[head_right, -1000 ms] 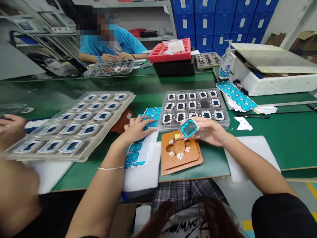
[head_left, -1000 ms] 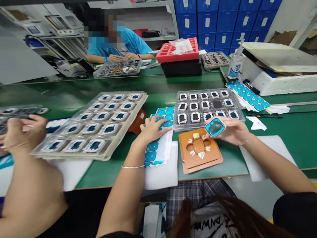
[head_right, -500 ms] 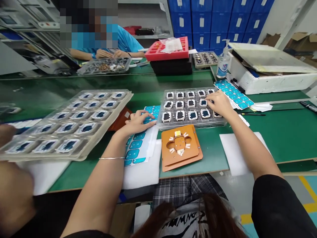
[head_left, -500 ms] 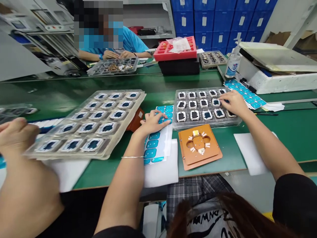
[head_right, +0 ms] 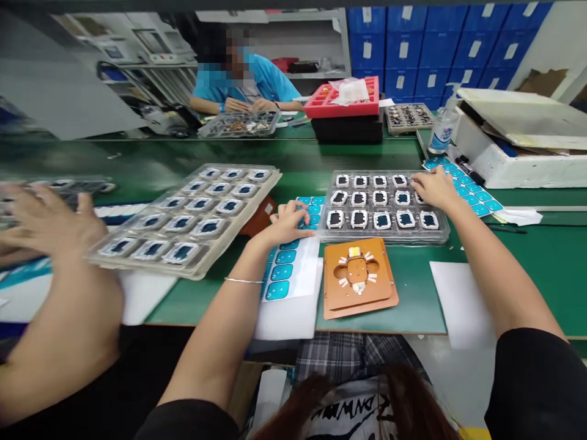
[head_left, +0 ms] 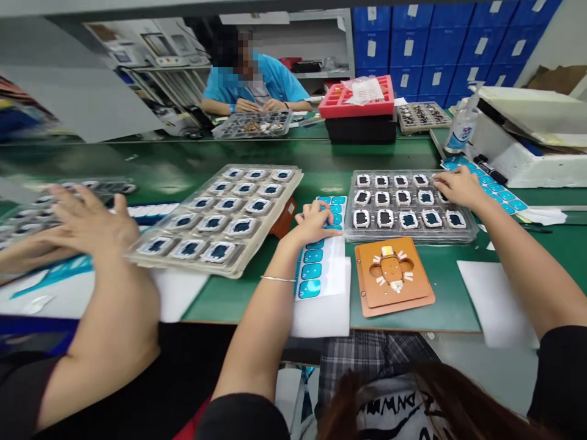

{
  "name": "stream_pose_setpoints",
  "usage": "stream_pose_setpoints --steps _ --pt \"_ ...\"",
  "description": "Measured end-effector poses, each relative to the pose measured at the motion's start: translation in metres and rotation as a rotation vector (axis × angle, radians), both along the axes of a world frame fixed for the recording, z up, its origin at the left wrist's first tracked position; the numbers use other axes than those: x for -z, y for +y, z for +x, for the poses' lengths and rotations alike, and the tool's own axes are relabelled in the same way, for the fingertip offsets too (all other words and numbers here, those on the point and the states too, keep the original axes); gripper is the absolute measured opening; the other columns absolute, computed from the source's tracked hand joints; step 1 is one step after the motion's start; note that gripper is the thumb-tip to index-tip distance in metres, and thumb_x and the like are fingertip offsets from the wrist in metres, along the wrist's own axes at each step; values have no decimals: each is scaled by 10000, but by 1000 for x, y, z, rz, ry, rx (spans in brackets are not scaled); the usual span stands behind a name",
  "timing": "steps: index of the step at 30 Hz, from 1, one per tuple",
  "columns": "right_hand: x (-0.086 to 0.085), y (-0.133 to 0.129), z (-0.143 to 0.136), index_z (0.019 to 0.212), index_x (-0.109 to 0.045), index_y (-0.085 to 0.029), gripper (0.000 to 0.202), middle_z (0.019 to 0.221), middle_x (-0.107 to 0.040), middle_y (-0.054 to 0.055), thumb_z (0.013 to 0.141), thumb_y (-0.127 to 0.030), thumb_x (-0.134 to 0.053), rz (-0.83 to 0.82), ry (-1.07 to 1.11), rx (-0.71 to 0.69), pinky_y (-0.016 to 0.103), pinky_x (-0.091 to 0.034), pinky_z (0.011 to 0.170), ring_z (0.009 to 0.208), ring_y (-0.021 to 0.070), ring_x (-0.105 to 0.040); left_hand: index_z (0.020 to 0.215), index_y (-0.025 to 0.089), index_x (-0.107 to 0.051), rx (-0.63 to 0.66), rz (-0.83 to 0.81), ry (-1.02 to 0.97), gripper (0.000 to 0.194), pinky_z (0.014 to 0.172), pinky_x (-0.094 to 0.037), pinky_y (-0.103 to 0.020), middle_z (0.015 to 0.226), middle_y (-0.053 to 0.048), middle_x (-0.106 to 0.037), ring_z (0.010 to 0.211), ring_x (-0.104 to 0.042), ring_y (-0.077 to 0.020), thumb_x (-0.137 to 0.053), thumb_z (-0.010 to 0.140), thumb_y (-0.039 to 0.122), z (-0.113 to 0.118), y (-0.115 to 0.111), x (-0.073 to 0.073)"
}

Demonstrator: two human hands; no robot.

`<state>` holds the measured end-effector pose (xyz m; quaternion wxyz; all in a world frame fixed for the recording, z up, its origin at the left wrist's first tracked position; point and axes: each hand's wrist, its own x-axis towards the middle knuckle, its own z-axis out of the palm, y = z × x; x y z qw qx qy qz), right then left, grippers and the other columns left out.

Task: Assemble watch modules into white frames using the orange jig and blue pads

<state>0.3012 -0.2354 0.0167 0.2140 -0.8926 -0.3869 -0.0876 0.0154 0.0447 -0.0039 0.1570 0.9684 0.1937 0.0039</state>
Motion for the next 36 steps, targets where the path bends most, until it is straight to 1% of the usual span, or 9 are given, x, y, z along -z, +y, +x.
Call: stream_pose_setpoints --steps 5,10,13,16,18,23,26,32,36 --pt "-14 11 -4 829 -751 -193 141 785 -722 85 727 -282 -709 196 208 64 427 -482 810 803 271 -638 922 196 -588 15 15 -141 166 949 -296 -479 990 -56 -664 1057 -543 -292 -694 794 190 -13 -8 -9" --pt "-27 3 -59 1029 -749 -159 316 1016 -739 118 781 -323 -642 490 369 35 355 -506 809 870 214 -648 1117 251 -626 60 49 -381 207 947 -304 -426 1027 -35 -718 1018 -588 -227 -566 920 230 -33 -36 -25" --pt "-29 -13 -111 981 -780 -209 352 975 -759 91 710 -425 -718 474 690 -147 346 -551 752 805 204 -679 943 276 -700 323 27 -669 175 953 -321 -410 969 10 -760 1015 -599 -205 -526 954 265 -36 -62 -25" --pt "-27 -30 -151 944 -790 -256 354 906 -771 66 648 -451 -803 351 957 -316 353 -577 734 761 207 -704 950 312 -699 661 19 -805 195 964 -305 -417 968 79 -775 1022 -609 -181 -530 949 215 -34 -83 -20" --pt "-27 -37 -164 935 -788 -256 322 869 -770 60 677 -449 -795 278 900 -401 331 -579 680 731 200 -704 1004 317 -687 769 31 -758 220 976 -284 -424 1010 91 -770 1053 -607 -174 -533 935 175 -34 -91 -18" --pt "-28 -41 -167 855 -759 -207 232 666 -702 11 805 -429 -714 154 479 -607 242 -452 486 501 110 -562 1126 319 -662 825 34 -609 313 978 -278 -447 1095 50 -753 1131 -566 -215 -507 909 155 -38 -93 -18" --pt "-27 -40 -165 833 -733 -191 237 612 -651 -13 855 -421 -680 97 411 -731 223 -403 464 491 94 -541 1197 339 -628 856 44 -577 383 957 -298 -450 1116 45 -746 1136 -556 -228 -478 912 132 -39 -93 -20" --pt "-27 -42 -164 983 -711 -194 323 720 -624 1 829 -478 -705 155 283 -747 229 -430 478 533 98 -517 1160 356 -644 911 52 -587 357 912 -347 -431 1146 42 -733 1093 -541 -222 -505 912 140 -41 -95 -22" --pt "-28 -45 -161 991 -729 -206 264 1060 -701 87 841 -422 -702 176 165 -720 288 -550 634 819 182 -676 1114 351 -665 889 59 -536 315 909 -353 -435 1131 32 -735 1082 -532 -231 -499 917 170 -42 -94 -25"
